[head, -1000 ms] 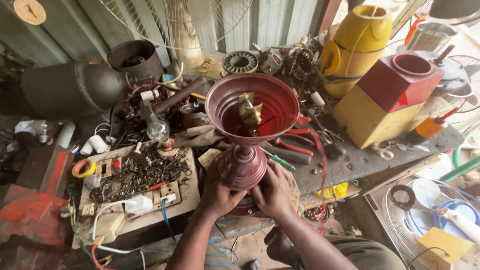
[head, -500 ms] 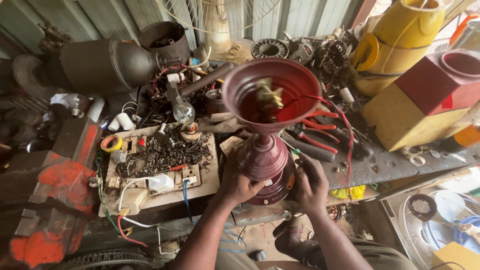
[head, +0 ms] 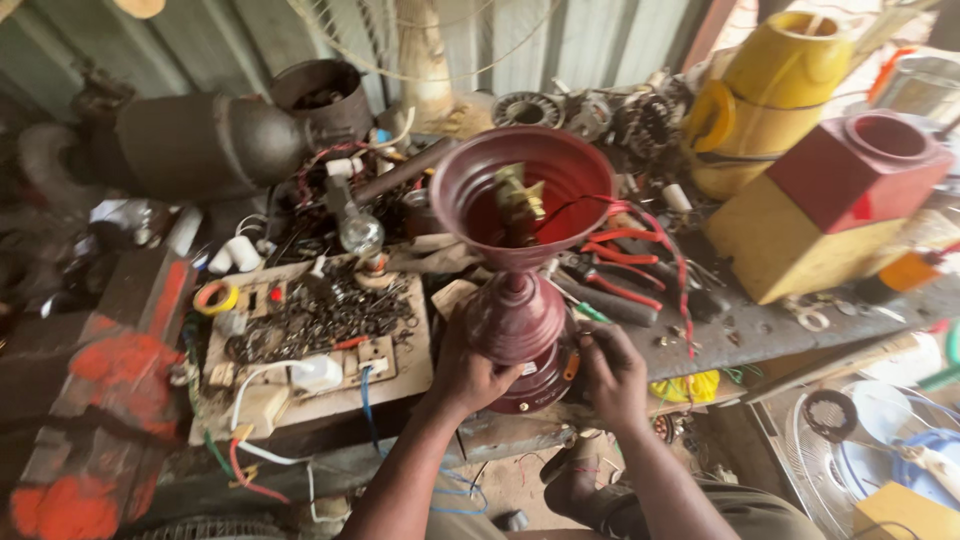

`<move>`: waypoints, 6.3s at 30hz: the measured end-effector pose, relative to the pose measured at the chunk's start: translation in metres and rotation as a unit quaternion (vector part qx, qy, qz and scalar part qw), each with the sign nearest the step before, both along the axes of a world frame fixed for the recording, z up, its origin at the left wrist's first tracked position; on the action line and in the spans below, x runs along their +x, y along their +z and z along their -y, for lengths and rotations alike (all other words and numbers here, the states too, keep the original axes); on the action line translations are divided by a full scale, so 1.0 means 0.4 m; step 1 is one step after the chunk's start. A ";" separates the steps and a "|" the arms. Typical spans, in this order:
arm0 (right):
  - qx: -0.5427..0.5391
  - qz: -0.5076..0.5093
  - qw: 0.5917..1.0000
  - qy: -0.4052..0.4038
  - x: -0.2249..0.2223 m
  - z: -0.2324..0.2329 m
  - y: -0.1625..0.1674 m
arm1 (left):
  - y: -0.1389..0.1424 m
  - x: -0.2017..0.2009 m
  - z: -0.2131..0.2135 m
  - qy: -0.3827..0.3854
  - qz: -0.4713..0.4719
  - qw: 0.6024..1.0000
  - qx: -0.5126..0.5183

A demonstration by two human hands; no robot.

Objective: The person works at a cluttered workbench on a red funnel-shaped appliance base, holding it steady while tightening screws around its base with a screwdriver. They reposition the unit, adjust its mounting plate, and reach across the bench for tools and parts.

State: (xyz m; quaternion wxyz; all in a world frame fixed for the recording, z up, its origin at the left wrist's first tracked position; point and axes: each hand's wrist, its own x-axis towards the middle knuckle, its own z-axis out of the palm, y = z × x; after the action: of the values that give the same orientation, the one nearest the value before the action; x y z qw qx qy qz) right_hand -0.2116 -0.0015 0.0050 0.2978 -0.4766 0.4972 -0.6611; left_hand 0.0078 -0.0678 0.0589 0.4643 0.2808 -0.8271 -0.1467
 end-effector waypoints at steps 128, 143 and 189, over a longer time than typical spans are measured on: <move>-0.033 -0.534 0.839 0.099 -0.062 -0.073 0.155 | 0.030 -0.008 -0.025 0.013 -0.008 1.000 -0.022; -0.047 -0.547 0.825 0.132 -0.076 -0.066 0.150 | -0.005 -0.023 0.001 0.009 0.019 0.998 -0.066; -0.024 -0.606 0.791 0.078 -0.026 -0.035 0.213 | -0.007 -0.020 -0.008 0.019 0.022 0.999 -0.014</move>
State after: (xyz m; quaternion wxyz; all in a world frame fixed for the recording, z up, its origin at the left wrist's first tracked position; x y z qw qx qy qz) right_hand -0.2221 0.0124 0.0904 -0.0259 -0.8239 0.5206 -0.2227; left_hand 0.0000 -0.0646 0.0560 0.4528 0.2933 -0.8334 -0.1202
